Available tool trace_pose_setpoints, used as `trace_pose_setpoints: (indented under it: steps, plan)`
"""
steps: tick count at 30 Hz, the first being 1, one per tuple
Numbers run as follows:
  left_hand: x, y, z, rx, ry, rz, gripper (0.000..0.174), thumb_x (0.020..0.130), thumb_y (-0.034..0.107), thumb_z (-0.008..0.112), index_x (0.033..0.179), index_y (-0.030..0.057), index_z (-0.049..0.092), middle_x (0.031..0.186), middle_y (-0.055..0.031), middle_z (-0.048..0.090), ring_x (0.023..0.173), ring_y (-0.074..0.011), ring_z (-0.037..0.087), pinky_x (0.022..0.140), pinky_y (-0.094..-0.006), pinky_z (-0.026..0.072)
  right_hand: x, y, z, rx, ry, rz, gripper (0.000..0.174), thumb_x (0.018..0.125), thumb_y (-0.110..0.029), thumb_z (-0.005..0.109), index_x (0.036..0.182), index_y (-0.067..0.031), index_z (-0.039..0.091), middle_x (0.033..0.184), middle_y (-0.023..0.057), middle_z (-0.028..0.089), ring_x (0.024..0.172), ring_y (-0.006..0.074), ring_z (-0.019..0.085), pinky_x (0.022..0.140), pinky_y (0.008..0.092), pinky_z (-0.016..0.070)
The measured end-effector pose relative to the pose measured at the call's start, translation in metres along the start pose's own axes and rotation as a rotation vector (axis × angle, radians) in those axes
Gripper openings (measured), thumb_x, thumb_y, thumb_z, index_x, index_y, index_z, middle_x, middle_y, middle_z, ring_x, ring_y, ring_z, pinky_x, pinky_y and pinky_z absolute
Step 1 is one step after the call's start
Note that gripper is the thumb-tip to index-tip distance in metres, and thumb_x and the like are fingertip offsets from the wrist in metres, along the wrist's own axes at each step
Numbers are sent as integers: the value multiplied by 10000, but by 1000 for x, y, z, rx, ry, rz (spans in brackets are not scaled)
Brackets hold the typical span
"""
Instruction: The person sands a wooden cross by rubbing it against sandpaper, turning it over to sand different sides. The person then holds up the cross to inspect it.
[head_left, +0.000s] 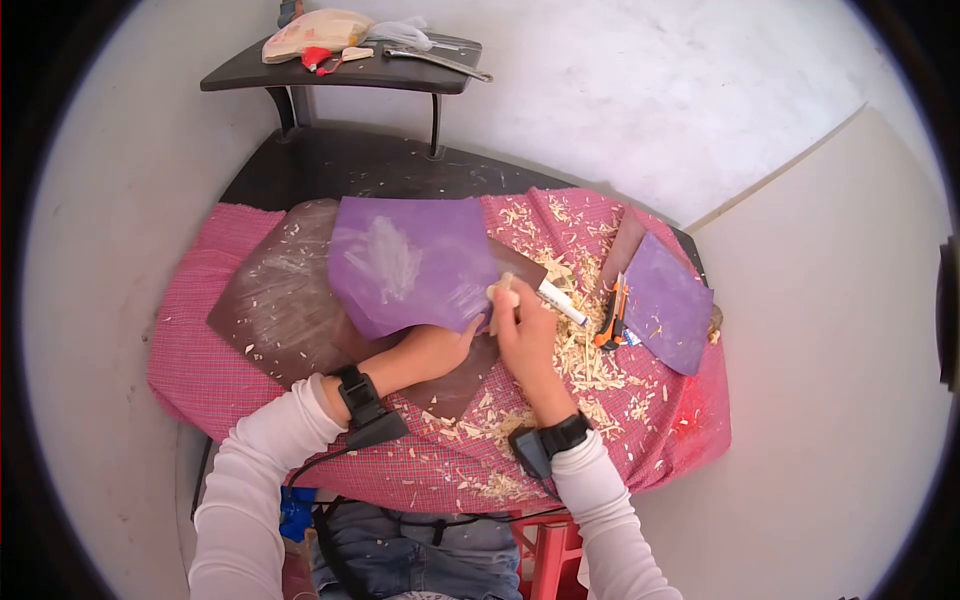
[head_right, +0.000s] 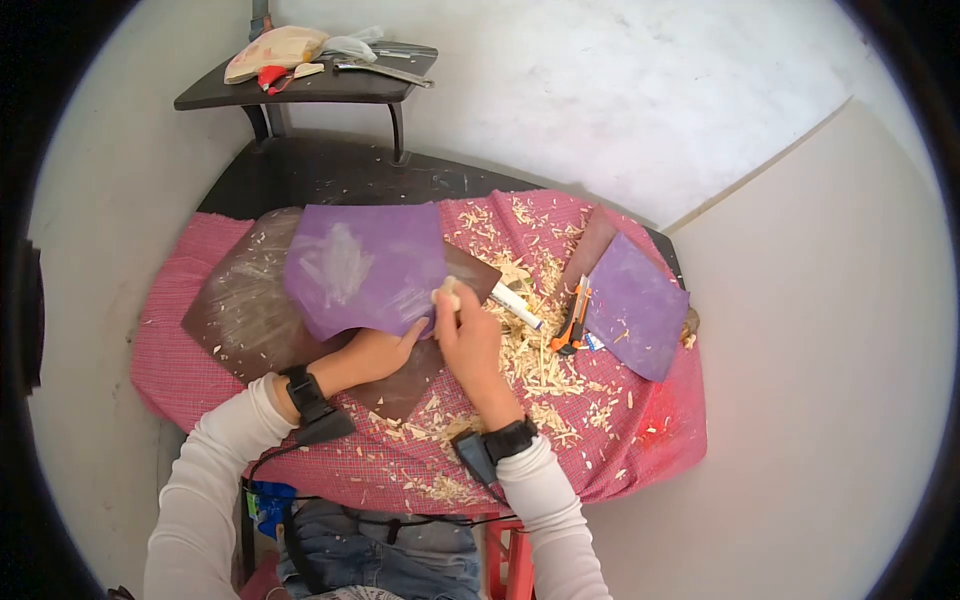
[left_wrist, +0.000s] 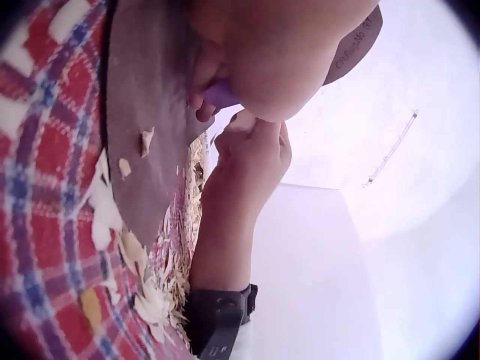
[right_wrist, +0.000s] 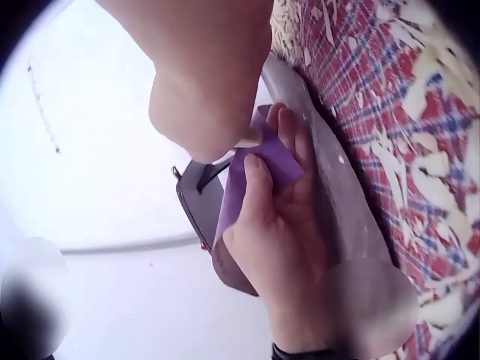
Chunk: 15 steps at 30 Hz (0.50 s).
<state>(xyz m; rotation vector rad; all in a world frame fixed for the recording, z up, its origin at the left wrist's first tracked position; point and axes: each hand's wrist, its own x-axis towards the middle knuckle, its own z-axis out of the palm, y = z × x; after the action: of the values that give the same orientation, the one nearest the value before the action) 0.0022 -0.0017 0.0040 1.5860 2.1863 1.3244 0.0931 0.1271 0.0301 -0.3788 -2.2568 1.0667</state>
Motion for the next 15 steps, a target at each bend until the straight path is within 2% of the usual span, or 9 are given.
trace_pose_setpoints:
  steps: [4,5,8,9,12,13,15]
  plan:
    - [-1,1,-4,-123,-19,-63,297,950,164,480,1194,1,527,1151,-207,575,1082,-363,541,923,-428,408,-18,-25,14,92,1,-275,260,939,-218,558,1120,-35,598,606,114,620,513,252,621,482,323,453]
    - [-1,2,-4,-107,-11,-48,300,949,169,484,1193,2,528,1147,-206,577,1072,-362,545,916,-428,412,-16,-17,14,86,0,-279,264,932,-220,571,1112,-29,599,605,124,616,522,262,621,486,325,453]
    - [-1,-3,0,-44,-17,7,294,942,181,497,1176,7,534,1130,-200,584,1042,-359,557,898,-424,421,-1,6,2,16,2,-7,266,918,-217,595,1100,-23,598,631,139,621,530,258,627,487,329,451]
    - [0,-3,1,-21,-17,25,290,939,184,501,1168,10,536,1123,-198,586,1032,-358,561,893,-423,423,1,6,-2,51,-22,5,273,912,-220,604,1098,-20,598,625,140,617,528,251,627,480,331,444]
    - [-2,3,-4,-77,-18,-31,274,941,169,497,1160,11,547,1110,-192,594,1026,-352,566,886,-423,427,-11,-8,7,92,-30,-128,286,919,-223,592,1118,-17,592,613,131,616,526,243,628,479,330,445]
    - [-1,6,-8,-102,-40,-50,268,942,163,493,1156,12,549,1097,-190,597,1017,-349,569,877,-425,429,-16,-20,6,27,-48,-207,295,922,-219,585,1136,-15,585,615,129,615,528,246,628,490,329,456]
    - [0,13,-15,-155,-88,-85,256,944,151,486,1149,13,553,1071,-185,602,999,-344,574,860,-428,433,-13,-14,9,51,-28,-198,297,923,-217,585,1140,-14,581,628,131,618,532,250,629,496,331,460]
